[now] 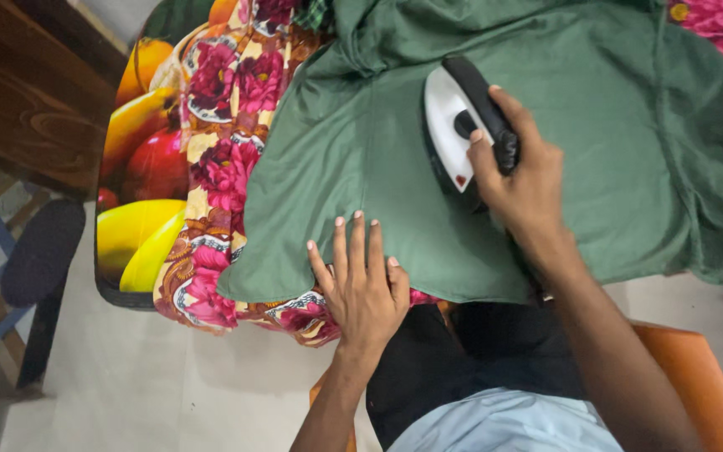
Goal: The person irons a green shirt on a floral-patterned table. They smooth the fabric, use an iron to press the body and sleeves, and fold the shirt after ironing.
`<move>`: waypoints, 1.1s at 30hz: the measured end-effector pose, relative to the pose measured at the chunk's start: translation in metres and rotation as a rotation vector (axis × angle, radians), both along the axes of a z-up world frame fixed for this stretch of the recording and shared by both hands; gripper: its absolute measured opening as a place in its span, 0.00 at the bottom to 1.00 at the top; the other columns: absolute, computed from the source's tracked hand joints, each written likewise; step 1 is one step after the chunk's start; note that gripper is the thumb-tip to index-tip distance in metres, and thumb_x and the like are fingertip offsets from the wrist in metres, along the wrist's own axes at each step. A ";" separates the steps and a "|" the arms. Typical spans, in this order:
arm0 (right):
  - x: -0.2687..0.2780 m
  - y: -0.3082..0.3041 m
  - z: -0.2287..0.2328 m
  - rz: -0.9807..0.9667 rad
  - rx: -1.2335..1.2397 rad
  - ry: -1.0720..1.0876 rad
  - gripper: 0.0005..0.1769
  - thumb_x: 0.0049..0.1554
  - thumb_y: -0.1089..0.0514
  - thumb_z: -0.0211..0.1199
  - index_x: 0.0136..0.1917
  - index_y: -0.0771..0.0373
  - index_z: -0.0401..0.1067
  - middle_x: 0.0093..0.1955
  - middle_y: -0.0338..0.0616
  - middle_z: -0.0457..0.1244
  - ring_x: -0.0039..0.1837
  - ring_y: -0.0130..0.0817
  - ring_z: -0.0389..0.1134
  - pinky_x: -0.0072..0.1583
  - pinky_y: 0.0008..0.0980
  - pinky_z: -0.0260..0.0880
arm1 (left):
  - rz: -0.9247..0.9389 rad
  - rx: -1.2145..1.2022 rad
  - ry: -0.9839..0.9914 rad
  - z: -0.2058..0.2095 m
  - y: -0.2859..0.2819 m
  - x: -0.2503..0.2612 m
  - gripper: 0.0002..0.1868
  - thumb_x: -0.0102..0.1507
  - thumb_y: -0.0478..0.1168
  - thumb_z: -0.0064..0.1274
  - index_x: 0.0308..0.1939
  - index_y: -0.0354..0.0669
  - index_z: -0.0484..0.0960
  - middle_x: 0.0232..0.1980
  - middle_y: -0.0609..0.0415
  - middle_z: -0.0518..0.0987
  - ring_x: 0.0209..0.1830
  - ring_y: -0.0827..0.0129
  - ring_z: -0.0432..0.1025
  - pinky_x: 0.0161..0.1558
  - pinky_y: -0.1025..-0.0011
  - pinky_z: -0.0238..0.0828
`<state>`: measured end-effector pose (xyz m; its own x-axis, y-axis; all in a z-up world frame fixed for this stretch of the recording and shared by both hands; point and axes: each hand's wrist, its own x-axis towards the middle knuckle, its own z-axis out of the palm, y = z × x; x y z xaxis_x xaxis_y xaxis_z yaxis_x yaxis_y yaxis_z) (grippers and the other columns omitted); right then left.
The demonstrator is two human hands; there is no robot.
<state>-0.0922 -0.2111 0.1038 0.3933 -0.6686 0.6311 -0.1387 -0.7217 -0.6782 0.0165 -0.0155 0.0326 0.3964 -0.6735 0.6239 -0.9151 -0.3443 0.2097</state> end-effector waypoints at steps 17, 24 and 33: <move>-0.150 0.013 -0.013 -0.188 0.032 0.065 0.21 0.75 0.67 0.59 0.78 0.72 0.61 0.57 0.57 0.69 0.56 0.35 0.75 0.58 0.28 0.74 | 0.023 -0.010 -0.031 -0.002 0.000 -0.001 0.28 0.63 0.42 0.47 0.65 0.33 0.76 0.73 0.43 0.71 0.77 0.47 0.60 0.77 0.35 0.37; -0.175 0.049 -0.009 -0.173 0.148 0.024 0.23 0.70 0.68 0.58 0.76 0.74 0.61 0.55 0.58 0.68 0.55 0.37 0.73 0.58 0.29 0.73 | 0.026 -0.018 -0.016 -0.001 0.000 -0.001 0.28 0.62 0.42 0.48 0.65 0.31 0.76 0.72 0.44 0.72 0.77 0.46 0.61 0.77 0.35 0.38; -0.167 0.045 -0.012 0.071 0.315 0.010 0.28 0.60 0.64 0.63 0.73 0.70 0.68 0.52 0.53 0.70 0.52 0.34 0.74 0.58 0.31 0.75 | 0.037 -0.022 -0.038 0.000 -0.002 -0.001 0.28 0.61 0.41 0.47 0.63 0.31 0.78 0.71 0.43 0.74 0.75 0.46 0.63 0.77 0.36 0.39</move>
